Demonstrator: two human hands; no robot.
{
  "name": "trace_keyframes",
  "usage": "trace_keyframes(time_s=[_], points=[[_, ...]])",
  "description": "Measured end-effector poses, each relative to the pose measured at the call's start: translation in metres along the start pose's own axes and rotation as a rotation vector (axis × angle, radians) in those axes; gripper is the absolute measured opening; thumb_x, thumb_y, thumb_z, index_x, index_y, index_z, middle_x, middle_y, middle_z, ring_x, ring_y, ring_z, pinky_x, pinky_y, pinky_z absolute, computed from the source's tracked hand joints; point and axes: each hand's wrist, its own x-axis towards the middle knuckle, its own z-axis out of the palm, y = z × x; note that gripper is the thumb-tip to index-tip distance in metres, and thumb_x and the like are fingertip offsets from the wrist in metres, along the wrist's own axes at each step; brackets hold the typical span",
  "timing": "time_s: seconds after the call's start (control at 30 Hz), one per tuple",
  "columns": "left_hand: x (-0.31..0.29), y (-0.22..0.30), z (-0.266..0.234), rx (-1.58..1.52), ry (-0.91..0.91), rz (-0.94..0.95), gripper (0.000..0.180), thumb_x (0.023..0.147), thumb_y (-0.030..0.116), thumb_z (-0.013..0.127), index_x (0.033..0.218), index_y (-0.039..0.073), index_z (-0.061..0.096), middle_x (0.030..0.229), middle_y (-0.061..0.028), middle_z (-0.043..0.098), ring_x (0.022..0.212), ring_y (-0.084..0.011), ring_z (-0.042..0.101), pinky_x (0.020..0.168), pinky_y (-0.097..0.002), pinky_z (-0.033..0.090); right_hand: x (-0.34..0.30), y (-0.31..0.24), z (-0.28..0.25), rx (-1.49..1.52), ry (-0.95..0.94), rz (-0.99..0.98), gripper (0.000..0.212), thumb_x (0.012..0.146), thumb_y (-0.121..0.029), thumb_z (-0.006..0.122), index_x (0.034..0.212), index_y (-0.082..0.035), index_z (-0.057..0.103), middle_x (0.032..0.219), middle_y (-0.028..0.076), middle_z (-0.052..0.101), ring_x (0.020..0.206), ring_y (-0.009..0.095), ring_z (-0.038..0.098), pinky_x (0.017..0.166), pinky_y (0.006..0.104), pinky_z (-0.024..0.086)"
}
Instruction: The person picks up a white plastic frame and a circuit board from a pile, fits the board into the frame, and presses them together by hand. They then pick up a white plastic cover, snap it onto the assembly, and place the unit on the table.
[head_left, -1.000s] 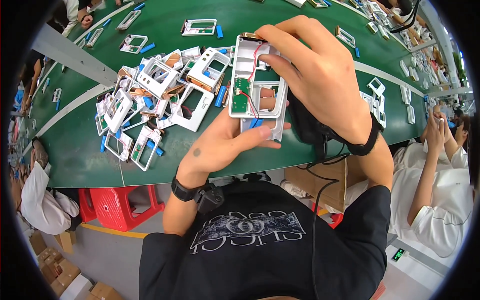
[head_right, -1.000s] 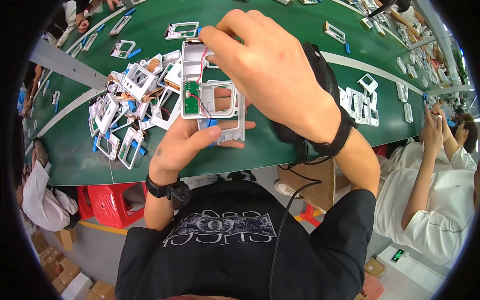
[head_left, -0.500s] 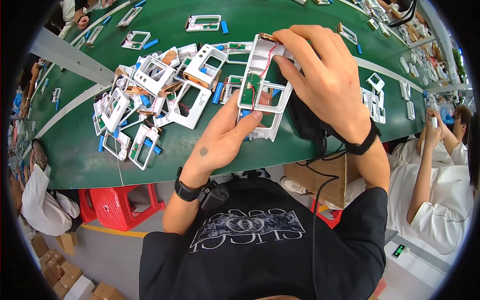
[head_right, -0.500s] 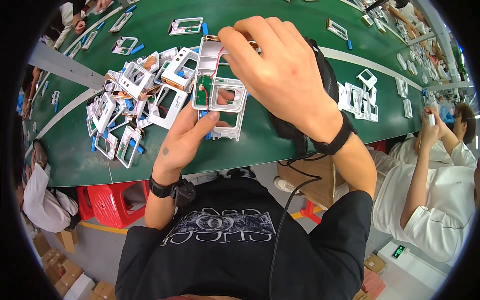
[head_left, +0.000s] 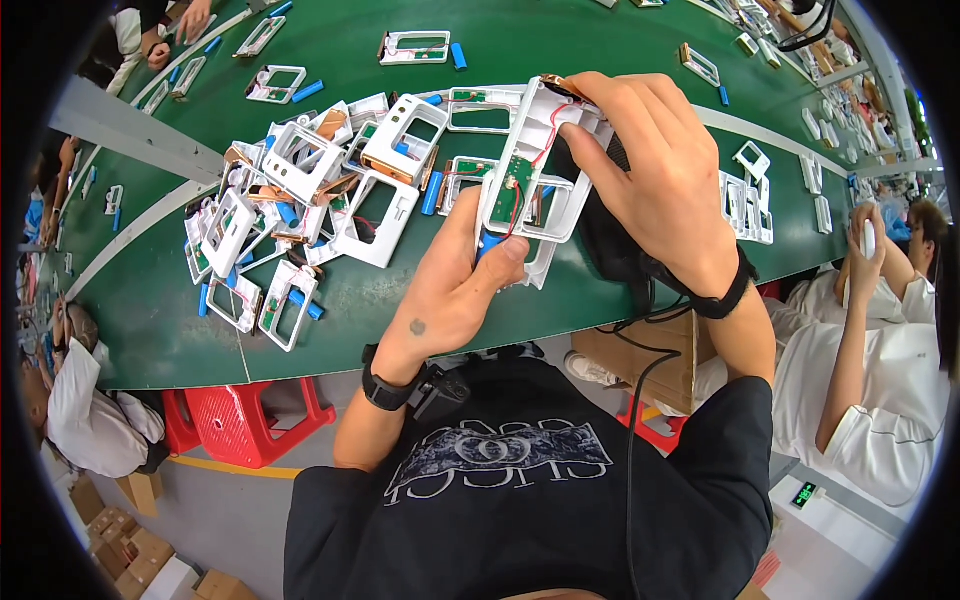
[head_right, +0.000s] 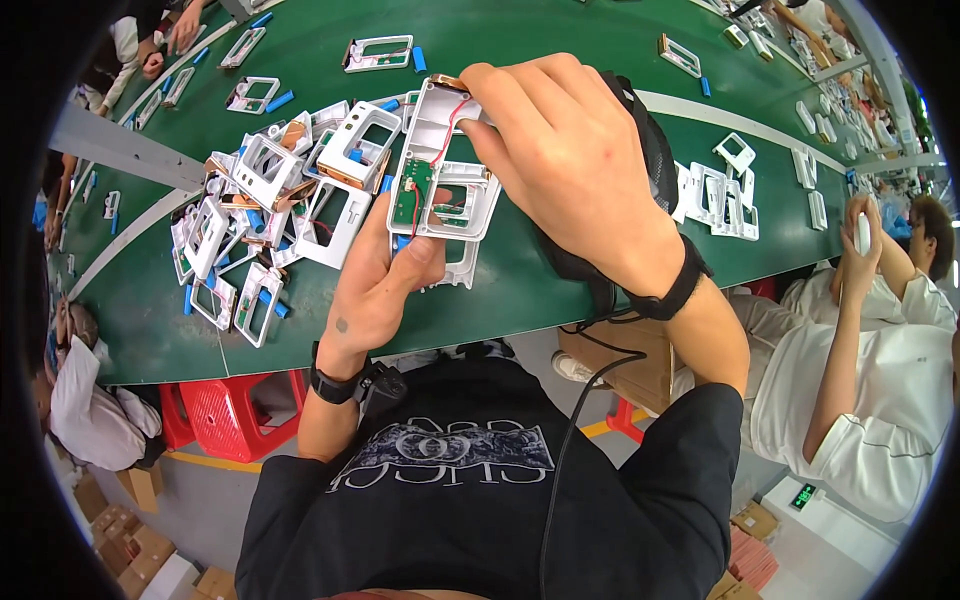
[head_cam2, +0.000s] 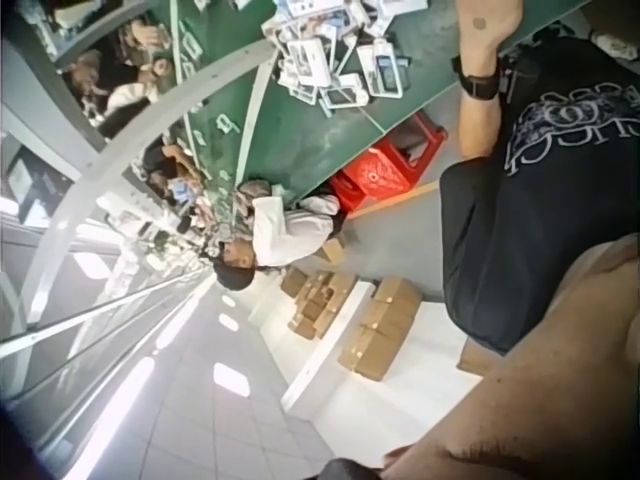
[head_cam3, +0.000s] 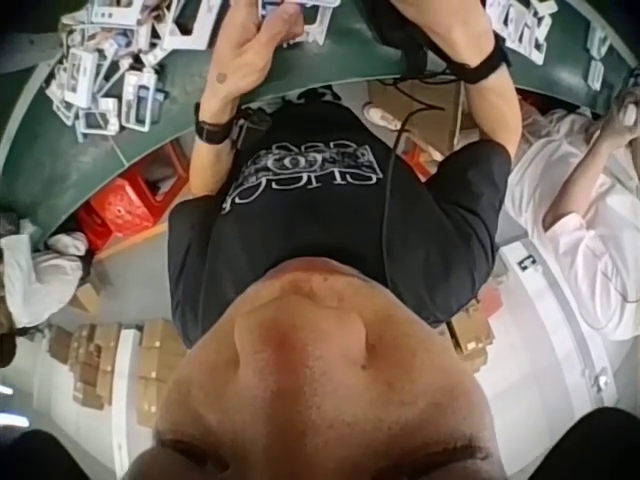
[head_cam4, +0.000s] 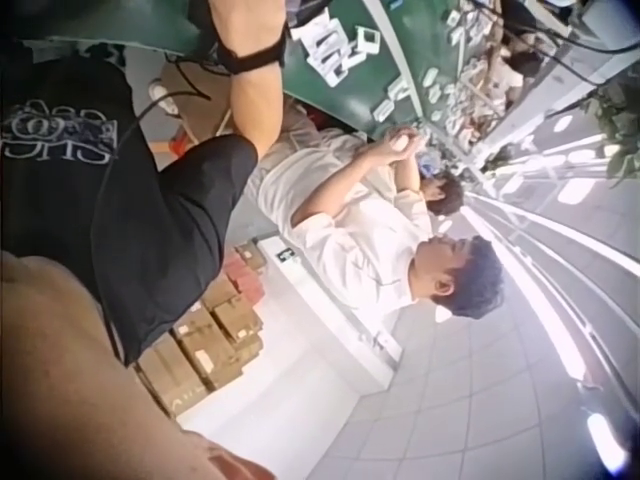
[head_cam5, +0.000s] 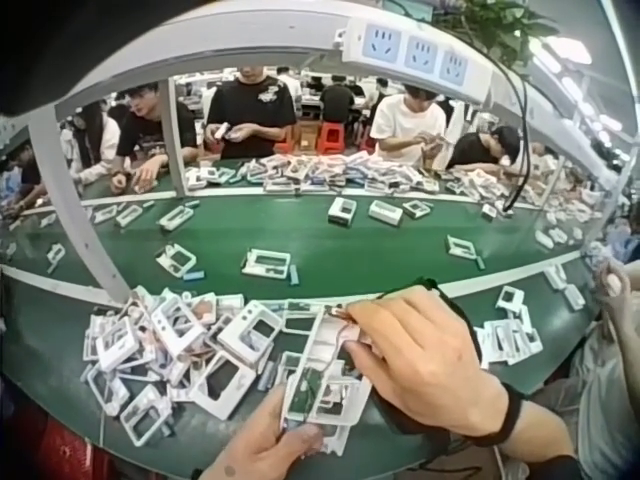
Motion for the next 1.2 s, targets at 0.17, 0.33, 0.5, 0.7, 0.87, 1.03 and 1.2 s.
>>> trace_keyframes(time_s=[0.17, 0.33, 0.5, 0.7, 0.87, 1.03, 1.2], points=[[0.004, 0.0, 0.0, -0.013, -0.076, -0.043, 0.046, 0.104, 0.025, 0.058, 0.138, 0.0, 0.04, 0.103, -0.0029, 0.056, 0.082, -0.0068, 0.051, 0.072, -0.0235, 0.048, -0.004, 0.005, -0.006, 0.013, 0.011, 0.016, 0.039, 0.075, 0.001, 0.077, 0.112, -0.002, 0.066, 0.102, 0.009, 0.07, 0.091, 0.028, 0.065, 0.076, 0.0359, 0.053], [0.007, 0.001, 0.006, -0.011, -0.086, -0.018, 0.041, 0.105, 0.024, 0.056, 0.135, 0.0, 0.041, 0.097, -0.0017, 0.054, 0.077, -0.0068, 0.049, 0.067, -0.0227, 0.045, -0.006, 0.008, -0.016, 0.05, -0.003, 0.057, 0.038, 0.078, -0.001, 0.076, 0.115, -0.001, 0.066, 0.102, 0.01, 0.07, 0.09, 0.027, 0.064, 0.077, 0.0346, 0.053], [0.01, -0.001, -0.001, -0.062, -0.119, -0.039, 0.037, 0.105, 0.022, 0.054, 0.132, 0.0, 0.042, 0.09, -0.0001, 0.052, 0.07, -0.0063, 0.045, 0.062, -0.0224, 0.04, -0.01, 0.014, -0.018, 0.427, -0.1, 0.237, 0.031, 0.092, -0.013, 0.066, 0.119, 0.001, 0.064, 0.103, 0.012, 0.069, 0.09, 0.023, 0.064, 0.079, 0.0325, 0.052], [0.015, -0.006, -0.005, -0.084, -0.145, -0.042, 0.037, 0.105, 0.021, 0.055, 0.133, -0.001, 0.044, 0.084, 0.0009, 0.049, 0.067, -0.006, 0.043, 0.06, -0.0227, 0.038, -0.019, 0.035, -0.012, 1.473, -0.321, 0.883, 0.038, 0.102, -0.022, 0.053, 0.126, 0.006, 0.06, 0.104, 0.012, 0.067, 0.089, 0.018, 0.063, 0.08, 0.0318, 0.05], [0.014, -0.012, -0.011, -0.034, -0.132, -0.091, 0.034, 0.105, 0.016, 0.053, 0.134, 0.0, 0.046, 0.085, 0.0011, 0.05, 0.067, -0.0058, 0.043, 0.06, -0.0226, 0.038, -0.025, 0.042, -0.022, 1.745, -0.515, 0.83, 0.045, 0.1, -0.025, 0.057, 0.13, 0.008, 0.056, 0.099, 0.011, 0.067, 0.087, 0.018, 0.063, 0.079, 0.0313, 0.049], [0.009, -0.013, -0.02, 0.011, -0.05, -0.082, 0.03, 0.105, 0.012, 0.049, 0.132, 0.001, 0.049, 0.091, 0.0001, 0.055, 0.068, -0.0058, 0.047, 0.063, -0.0222, 0.042, -0.015, -0.011, -0.047, 1.266, -0.467, 0.664, 0.043, 0.093, -0.025, 0.067, 0.122, 0.007, 0.063, 0.096, 0.011, 0.068, 0.089, 0.019, 0.065, 0.078, 0.0313, 0.048], [0.014, -0.023, -0.017, -0.06, 0.079, 0.049, 0.027, 0.106, 0.014, 0.044, 0.13, 0.002, 0.051, 0.097, -0.0013, 0.059, 0.076, -0.0064, 0.054, 0.069, -0.0212, 0.045, -0.026, -0.051, -0.036, 0.5, -0.4, 0.017, 0.038, 0.079, -0.013, 0.074, 0.114, 0.002, 0.07, 0.099, 0.011, 0.069, 0.093, 0.023, 0.067, 0.081, 0.0351, 0.048]])
